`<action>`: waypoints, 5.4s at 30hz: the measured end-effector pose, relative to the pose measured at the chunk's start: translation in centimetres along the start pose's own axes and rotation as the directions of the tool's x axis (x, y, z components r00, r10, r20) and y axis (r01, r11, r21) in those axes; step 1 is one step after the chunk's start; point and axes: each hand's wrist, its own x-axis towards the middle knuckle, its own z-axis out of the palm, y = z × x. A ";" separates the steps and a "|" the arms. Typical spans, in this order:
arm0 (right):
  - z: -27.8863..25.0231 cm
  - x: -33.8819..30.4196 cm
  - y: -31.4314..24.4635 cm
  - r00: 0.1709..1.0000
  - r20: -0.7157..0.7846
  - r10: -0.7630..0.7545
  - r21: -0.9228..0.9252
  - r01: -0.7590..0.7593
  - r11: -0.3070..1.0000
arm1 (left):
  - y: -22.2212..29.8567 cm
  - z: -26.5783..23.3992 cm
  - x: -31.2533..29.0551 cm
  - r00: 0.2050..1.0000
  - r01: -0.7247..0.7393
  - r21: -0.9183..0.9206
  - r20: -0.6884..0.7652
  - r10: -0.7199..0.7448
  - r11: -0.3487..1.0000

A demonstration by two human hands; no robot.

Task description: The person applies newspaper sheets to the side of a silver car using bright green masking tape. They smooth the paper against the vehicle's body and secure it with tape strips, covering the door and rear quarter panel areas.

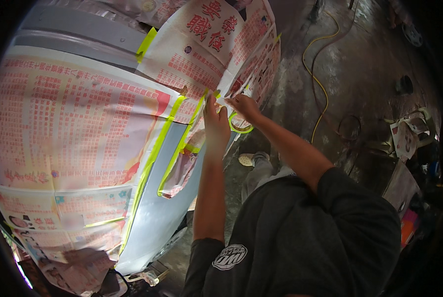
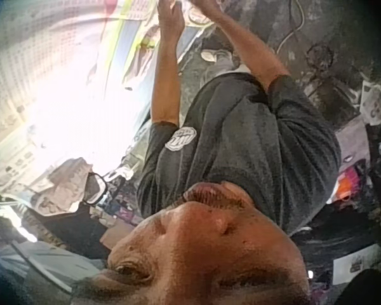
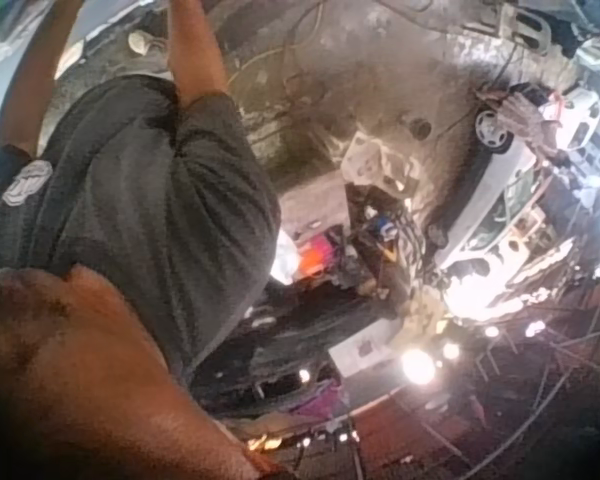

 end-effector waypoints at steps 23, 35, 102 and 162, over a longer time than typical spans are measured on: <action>-12.2 -20.1 -4.6 0.716 0.614 -0.331 0.348 0.129 0.928 | 10.4 -4.4 -18.6 0.918 0.346 -0.240 -0.112 -0.380 0.907; -12.1 -25.9 -0.4 0.822 0.413 -0.393 0.172 0.353 0.920 | 9.6 -1.1 -22.4 0.885 0.465 -0.145 0.074 -0.459 0.873; 17.7 -13.8 1.4 0.780 -0.266 -0.567 0.512 0.612 0.603 | -14.1 -4.9 -19.6 0.904 -0.004 -0.119 -0.425 -0.047 0.993; -13.9 -50.1 12.6 0.888 0.029 0.459 0.610 -0.380 0.695 | 9.9 -2.3 -34.7 0.437 -0.086 -0.286 0.850 0.294 0.954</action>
